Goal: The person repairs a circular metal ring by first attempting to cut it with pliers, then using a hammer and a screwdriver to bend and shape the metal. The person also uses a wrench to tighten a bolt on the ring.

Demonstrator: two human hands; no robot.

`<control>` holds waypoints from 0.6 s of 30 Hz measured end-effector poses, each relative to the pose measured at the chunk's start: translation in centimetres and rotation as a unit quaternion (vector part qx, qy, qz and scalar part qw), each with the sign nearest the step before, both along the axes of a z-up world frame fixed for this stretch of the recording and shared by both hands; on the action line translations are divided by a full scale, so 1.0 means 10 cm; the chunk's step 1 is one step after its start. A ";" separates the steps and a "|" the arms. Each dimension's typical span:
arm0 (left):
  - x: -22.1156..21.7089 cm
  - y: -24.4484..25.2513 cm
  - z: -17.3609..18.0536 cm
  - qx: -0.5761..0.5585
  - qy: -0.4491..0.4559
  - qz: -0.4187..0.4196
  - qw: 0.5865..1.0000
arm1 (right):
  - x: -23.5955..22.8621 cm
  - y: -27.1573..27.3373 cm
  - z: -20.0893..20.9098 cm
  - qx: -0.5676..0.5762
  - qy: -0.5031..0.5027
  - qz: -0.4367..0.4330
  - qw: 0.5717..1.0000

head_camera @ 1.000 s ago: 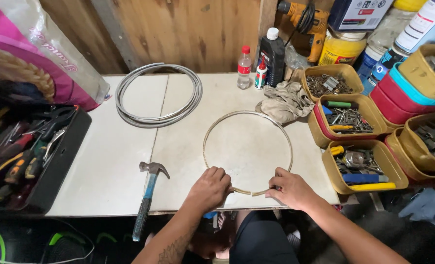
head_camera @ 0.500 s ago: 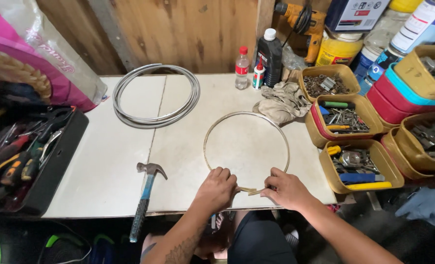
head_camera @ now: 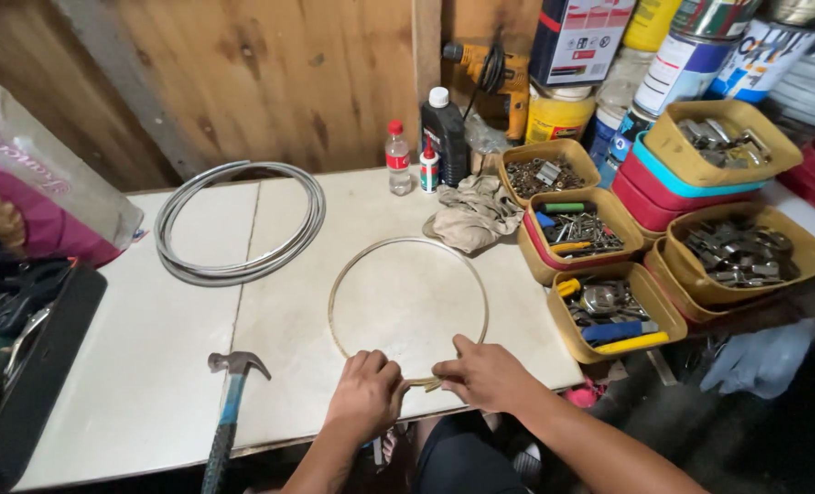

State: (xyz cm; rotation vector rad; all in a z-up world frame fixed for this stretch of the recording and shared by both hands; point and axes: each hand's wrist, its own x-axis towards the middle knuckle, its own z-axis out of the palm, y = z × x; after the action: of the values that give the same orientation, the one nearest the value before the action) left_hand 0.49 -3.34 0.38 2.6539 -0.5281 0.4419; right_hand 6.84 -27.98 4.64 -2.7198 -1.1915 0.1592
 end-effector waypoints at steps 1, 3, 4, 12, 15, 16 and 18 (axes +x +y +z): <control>-0.03 0.01 -0.01 0.000 -0.002 -0.001 1.000 | 0.00 0.02 -0.02 0.000 -0.002 -0.001 1.000; -0.09 0.05 -0.02 -0.003 -0.040 0.007 0.999 | -0.01 0.07 -0.06 0.011 -0.018 0.019 1.000; -0.09 0.05 -0.02 -0.002 -0.042 0.006 0.999 | -0.01 0.08 -0.02 0.012 -0.021 0.018 1.000; -0.12 0.08 -0.10 -0.009 -0.003 0.034 0.999 | 0.03 0.10 0.08 0.020 0.030 0.050 0.998; -0.13 0.07 -0.09 -0.026 -0.013 0.039 0.999 | 0.08 0.08 -0.01 0.022 0.024 0.067 0.997; -0.14 0.08 -0.10 -0.025 -0.013 0.038 0.999 | 0.08 0.08 -0.03 0.023 0.024 0.066 0.997; -0.13 0.10 -0.13 -0.041 -0.024 0.042 0.998 | 0.10 0.09 -0.07 0.033 0.007 0.079 0.996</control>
State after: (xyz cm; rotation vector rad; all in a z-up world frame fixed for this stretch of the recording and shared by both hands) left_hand -0.78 -2.34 -0.88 2.5990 -0.4036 0.5423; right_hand 7.80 -27.07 3.93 -2.5638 -1.3812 0.1565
